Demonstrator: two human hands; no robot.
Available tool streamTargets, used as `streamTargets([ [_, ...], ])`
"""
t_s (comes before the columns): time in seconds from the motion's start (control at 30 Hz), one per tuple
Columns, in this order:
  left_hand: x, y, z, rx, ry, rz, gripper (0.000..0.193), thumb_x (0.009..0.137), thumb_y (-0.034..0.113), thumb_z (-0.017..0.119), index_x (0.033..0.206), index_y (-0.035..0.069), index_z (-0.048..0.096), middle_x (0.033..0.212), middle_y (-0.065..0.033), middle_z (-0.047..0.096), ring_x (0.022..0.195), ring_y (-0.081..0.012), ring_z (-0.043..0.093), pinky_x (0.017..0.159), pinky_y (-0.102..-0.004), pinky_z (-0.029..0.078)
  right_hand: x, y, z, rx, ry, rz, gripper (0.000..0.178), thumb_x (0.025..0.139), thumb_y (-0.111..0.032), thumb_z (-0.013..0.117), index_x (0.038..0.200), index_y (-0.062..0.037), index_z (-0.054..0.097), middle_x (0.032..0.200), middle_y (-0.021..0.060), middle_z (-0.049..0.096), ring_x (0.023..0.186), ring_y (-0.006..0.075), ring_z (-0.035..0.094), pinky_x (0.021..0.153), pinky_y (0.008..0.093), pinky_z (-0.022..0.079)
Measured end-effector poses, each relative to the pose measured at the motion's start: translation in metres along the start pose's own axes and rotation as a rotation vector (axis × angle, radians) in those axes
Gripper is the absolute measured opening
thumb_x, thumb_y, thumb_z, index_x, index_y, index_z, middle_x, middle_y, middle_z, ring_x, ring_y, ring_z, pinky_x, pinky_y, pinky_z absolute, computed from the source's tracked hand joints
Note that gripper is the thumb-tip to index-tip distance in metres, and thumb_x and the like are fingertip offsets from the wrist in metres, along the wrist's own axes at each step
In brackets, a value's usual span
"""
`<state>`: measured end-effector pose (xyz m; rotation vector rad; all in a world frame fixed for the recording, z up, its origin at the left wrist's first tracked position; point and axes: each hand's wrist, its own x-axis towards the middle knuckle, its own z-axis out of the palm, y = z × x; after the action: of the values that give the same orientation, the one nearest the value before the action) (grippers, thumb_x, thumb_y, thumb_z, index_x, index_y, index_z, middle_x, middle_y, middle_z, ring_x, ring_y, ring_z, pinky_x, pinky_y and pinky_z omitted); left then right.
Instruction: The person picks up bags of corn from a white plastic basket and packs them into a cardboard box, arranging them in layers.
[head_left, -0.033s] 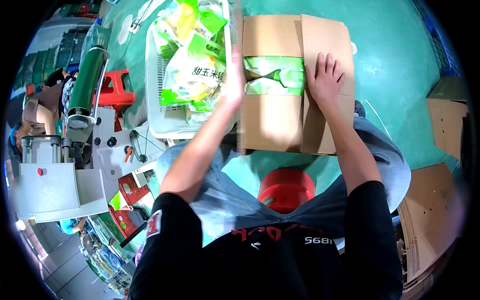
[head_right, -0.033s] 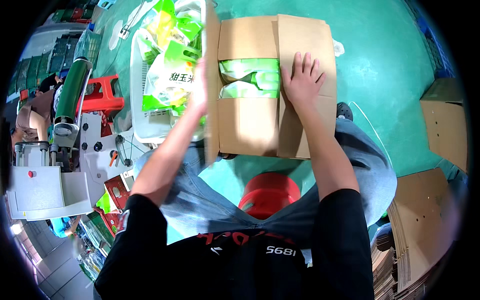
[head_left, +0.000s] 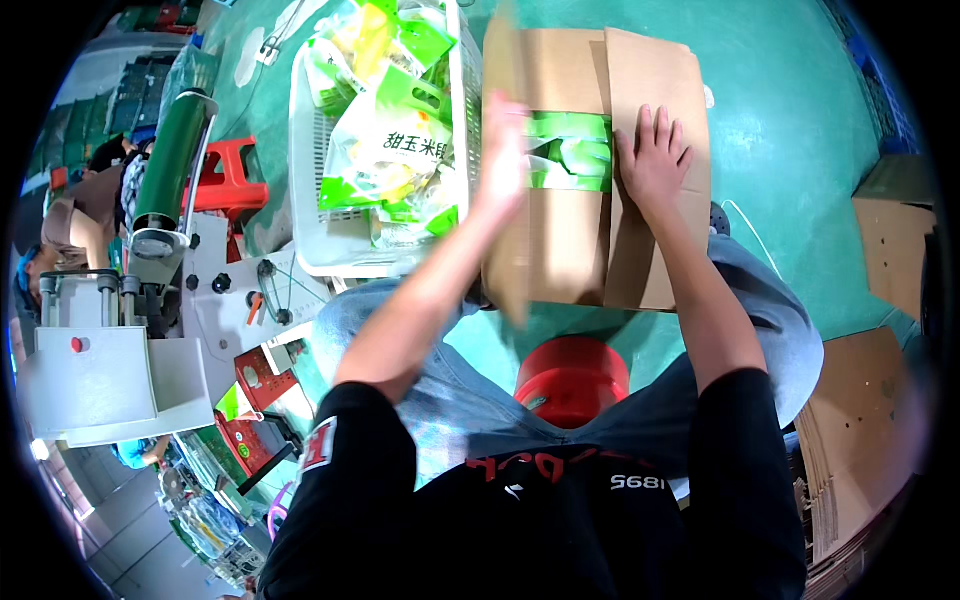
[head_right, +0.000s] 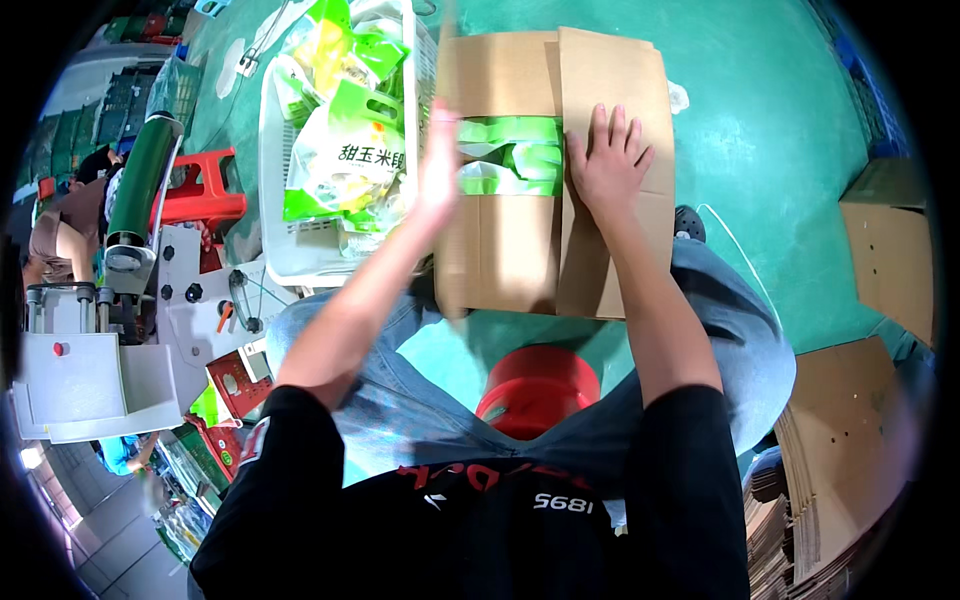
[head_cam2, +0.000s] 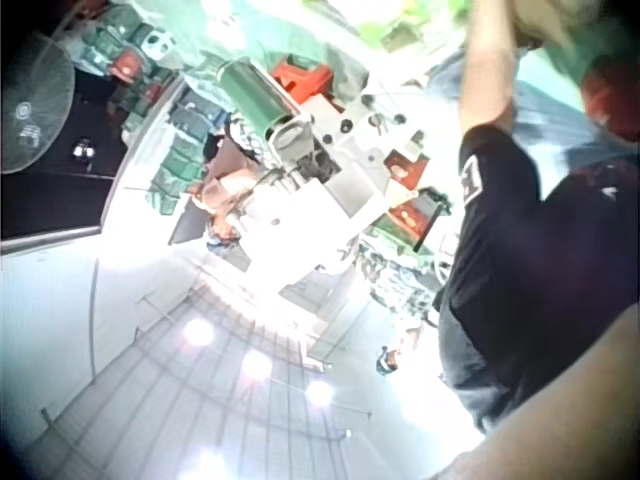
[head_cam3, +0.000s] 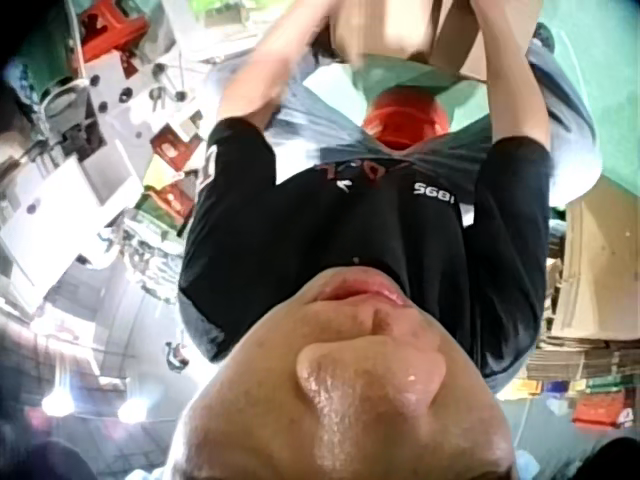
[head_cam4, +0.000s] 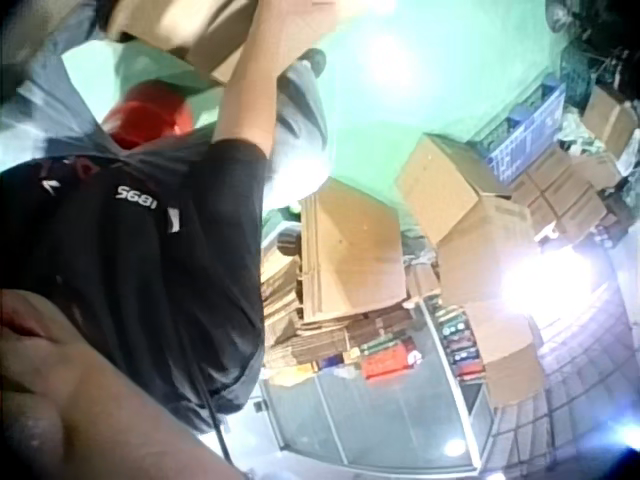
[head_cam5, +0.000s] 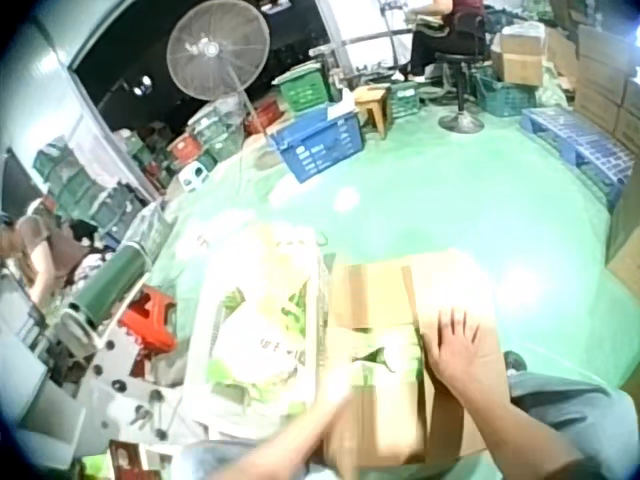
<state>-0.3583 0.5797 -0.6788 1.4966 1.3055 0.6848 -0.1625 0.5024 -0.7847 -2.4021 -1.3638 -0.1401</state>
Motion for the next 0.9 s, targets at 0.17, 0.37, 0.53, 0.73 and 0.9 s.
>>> streamTargets([
  [0.17,-0.004,-0.055,0.089,0.781,0.242,0.174,0.067,0.096,0.038,0.038,0.148,-0.001,0.022,0.156,-0.0213,0.015,0.145,-0.0374,0.01,0.115,-0.0538,0.004,0.015,-0.012,-0.012,0.165,-0.005,-0.114,0.05,0.095,-0.04,0.046,0.138,-0.0137,0.046,0.144,0.0157,0.04,0.13,0.0396,0.037,0.108,0.056,0.023],
  [0.37,-0.014,-0.05,0.083,0.713,0.047,0.26,0.062,0.093,0.024,0.045,0.148,0.002,0.025,0.155,-0.0165,0.022,0.144,-0.0375,0.016,0.115,-0.0532,0.011,0.163,-0.002,0.029,0.107,0.042,-0.289,0.053,0.094,-0.047,0.043,0.133,-0.0113,0.051,0.137,0.0133,0.05,0.13,0.0291,0.042,0.108,0.052,0.027],
  [0.53,-0.02,-0.054,0.059,0.905,-0.026,0.311,0.068,0.093,0.038,0.043,0.149,0.003,0.025,0.155,-0.0159,0.024,0.143,-0.0371,0.019,0.114,-0.0532,0.013,0.211,-0.026,0.037,0.042,-0.582,-0.179,0.061,0.095,-0.058,0.029,0.122,-0.0114,0.058,0.121,0.0157,0.062,0.116,0.0329,0.055,0.103,0.0507,0.035],
  [0.73,-0.03,-0.051,0.091,0.821,-0.16,0.434,0.089,0.084,0.059,0.051,0.148,0.003,0.027,0.155,-0.0147,0.023,0.144,-0.0368,0.017,0.113,-0.0585,0.011,0.185,0.046,0.029,-0.004,-0.344,-0.069,0.058,0.097,-0.053,0.027,0.11,-0.0066,0.06,0.115,0.0179,0.064,0.112,0.0351,0.056,0.099,0.0491,0.037],
  [0.9,-0.054,-0.037,0.136,0.744,-0.37,0.62,0.091,0.077,0.064,0.058,0.147,0.01,0.034,0.154,-0.0113,0.026,0.143,-0.0342,0.019,0.112,-0.0604,0.013,0.123,0.15,-0.015,-0.104,-0.339,0.239,0.056,0.097,-0.051,0.029,0.108,-0.0045,0.059,0.116,0.0192,0.062,0.114,0.034,0.055,0.098,0.0515,0.036],
])
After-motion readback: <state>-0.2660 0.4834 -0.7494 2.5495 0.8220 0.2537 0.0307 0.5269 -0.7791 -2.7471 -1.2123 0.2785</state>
